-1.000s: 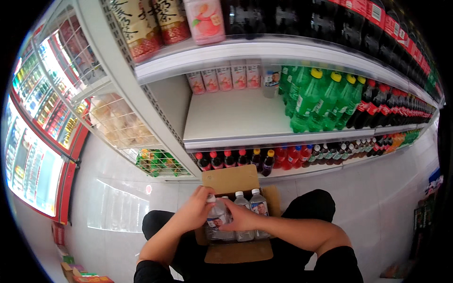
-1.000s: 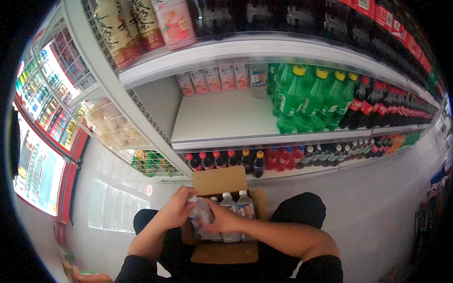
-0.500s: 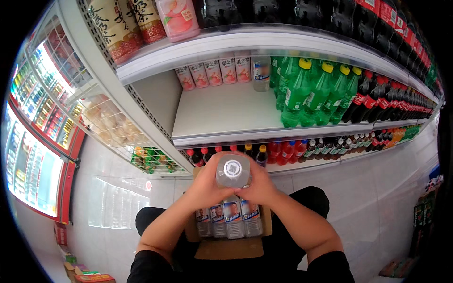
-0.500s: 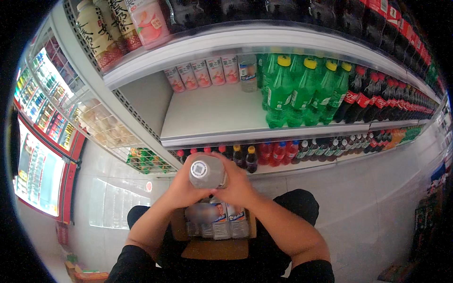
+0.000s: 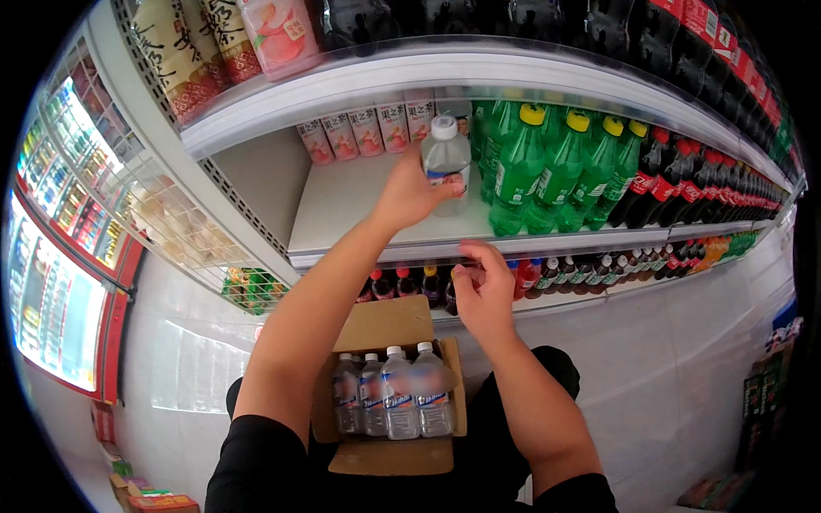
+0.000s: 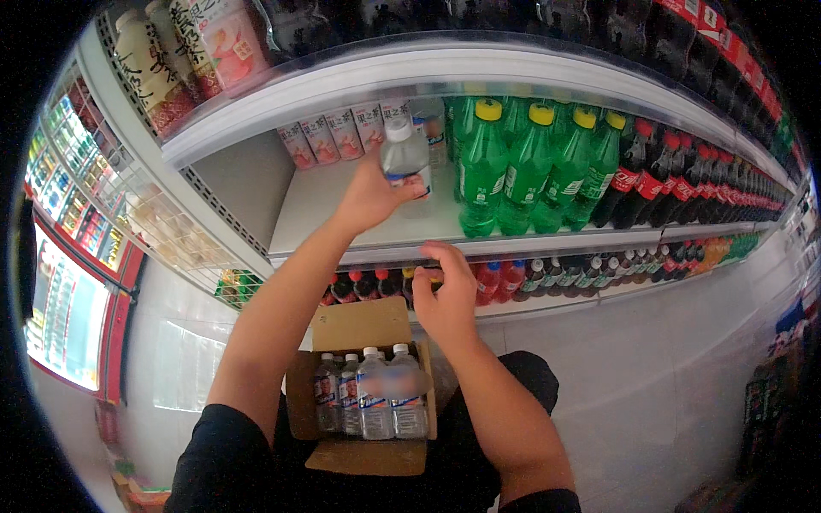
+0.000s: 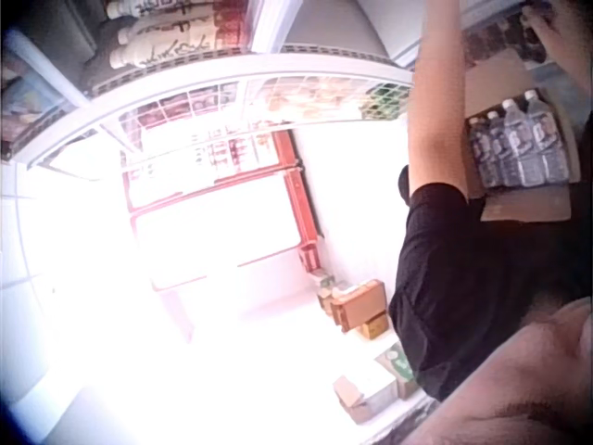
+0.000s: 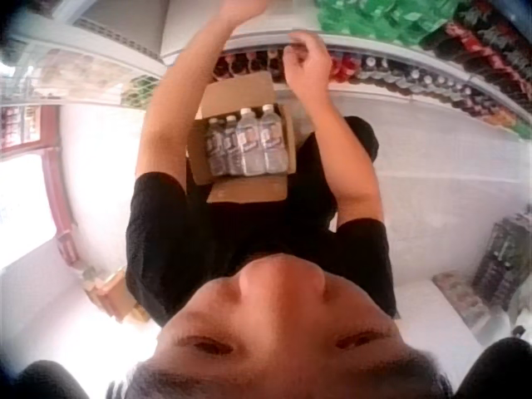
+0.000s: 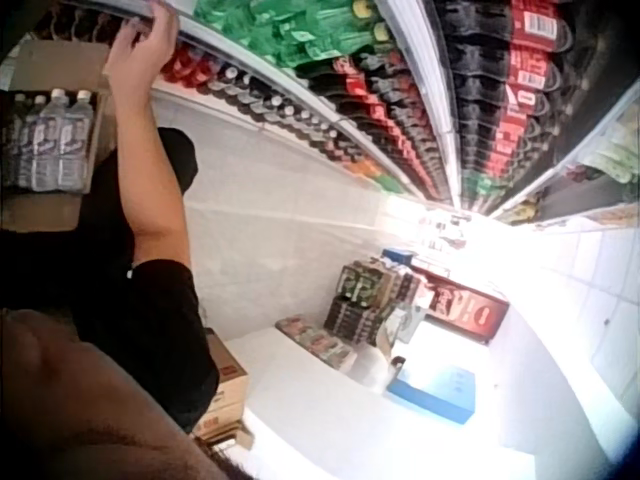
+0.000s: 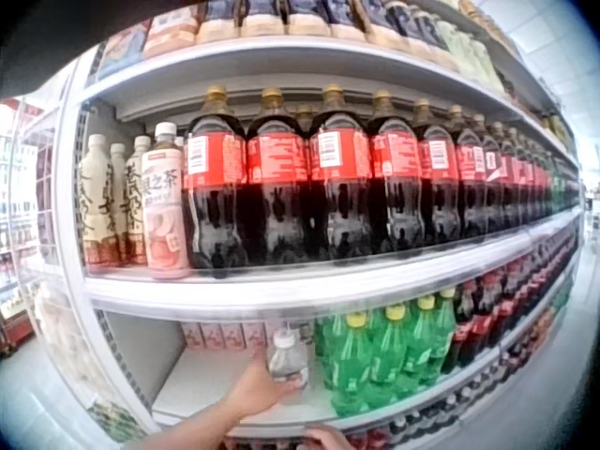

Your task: The person sits on the floor in front of a commercial refrigerator and restocks a shelf with clear plastic water bottles. They take bottles one by one from a cardboard box on their lap and place them neatly in rows on the shelf until the box is empty.

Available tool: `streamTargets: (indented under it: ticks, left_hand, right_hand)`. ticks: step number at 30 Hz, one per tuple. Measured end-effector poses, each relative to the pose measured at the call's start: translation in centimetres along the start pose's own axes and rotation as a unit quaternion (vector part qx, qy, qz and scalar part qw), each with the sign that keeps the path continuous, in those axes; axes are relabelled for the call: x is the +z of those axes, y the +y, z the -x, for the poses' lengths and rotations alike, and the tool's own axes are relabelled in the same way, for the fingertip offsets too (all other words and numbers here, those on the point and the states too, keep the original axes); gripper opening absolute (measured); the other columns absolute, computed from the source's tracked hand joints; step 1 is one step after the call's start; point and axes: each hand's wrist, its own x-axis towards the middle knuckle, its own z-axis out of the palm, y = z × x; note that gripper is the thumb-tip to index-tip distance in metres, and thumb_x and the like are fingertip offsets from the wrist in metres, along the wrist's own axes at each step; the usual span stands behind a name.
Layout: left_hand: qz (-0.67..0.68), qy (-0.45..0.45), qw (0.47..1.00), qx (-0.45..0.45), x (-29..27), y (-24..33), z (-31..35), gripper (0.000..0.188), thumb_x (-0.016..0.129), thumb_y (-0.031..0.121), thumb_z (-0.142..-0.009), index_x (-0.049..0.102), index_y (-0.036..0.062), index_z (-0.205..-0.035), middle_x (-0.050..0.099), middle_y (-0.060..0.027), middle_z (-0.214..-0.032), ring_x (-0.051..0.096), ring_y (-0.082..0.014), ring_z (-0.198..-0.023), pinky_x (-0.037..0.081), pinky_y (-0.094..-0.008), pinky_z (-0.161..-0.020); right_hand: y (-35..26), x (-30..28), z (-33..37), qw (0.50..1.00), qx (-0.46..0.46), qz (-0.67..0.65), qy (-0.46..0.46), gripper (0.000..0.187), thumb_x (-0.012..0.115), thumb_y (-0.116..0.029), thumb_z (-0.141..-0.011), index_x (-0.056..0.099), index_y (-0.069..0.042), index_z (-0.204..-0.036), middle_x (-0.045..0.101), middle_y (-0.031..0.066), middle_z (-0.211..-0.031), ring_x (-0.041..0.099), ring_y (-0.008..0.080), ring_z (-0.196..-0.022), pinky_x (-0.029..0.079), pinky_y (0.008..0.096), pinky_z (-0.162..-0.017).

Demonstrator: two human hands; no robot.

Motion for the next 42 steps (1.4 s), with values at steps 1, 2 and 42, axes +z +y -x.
streamTargets:
  ticks: [1, 2, 42]
  left_hand:
    - [-0.025, -0.006, 1.000, 0.012, -0.3, -2.2, -1.3, 0.068, 0.087, 0.009, -0.076, 0.050, -0.0018, -0.132, 0.069, -0.0173, -0.115, 0.069, -0.0274, -0.102, 0.054, -0.0391, -0.091]
    - [-0.044, -0.018, 0.999, 0.025, 0.0, -3.7, -2.1, 0.067, 0.087, 0.010, -0.077, 0.051, -0.0018, -0.131, 0.069, -0.0178, -0.116, 0.069, -0.0283, -0.102, 0.054, -0.0395, -0.091]
    - [-0.228, -0.154, 0.960, -0.049, -3.1, -0.8, 23.2, 0.041, 0.067, 0.007, -0.089, 0.058, -0.0010, -0.128, 0.057, -0.0246, -0.134, 0.061, -0.0449, -0.117, 0.052, -0.0471, -0.098]
  right_hand:
    - [0.1, 0.4, 0.1, 1.000, 0.018, -0.013, -0.012, 0.028, 0.062, 0.006, -0.087, 0.063, 0.002, -0.115, 0.064, 0.0190, -0.127, 0.068, 0.0277, -0.107, 0.060, 0.0318, -0.078]
    - [0.3, 0.3, 0.1, 0.999, 0.039, -0.021, -0.019, 0.027, 0.063, 0.005, -0.087, 0.064, 0.002, -0.114, 0.064, 0.0188, -0.126, 0.068, 0.0271, -0.106, 0.060, 0.0315, -0.077]
    - [0.0, 2.1, 6.7, 0.798, 0.117, 0.300, -0.510, 0.039, 0.071, -0.026, -0.089, 0.065, -0.004, -0.122, 0.066, 0.0253, -0.117, 0.064, 0.0433, -0.111, 0.053, 0.0497, -0.095]
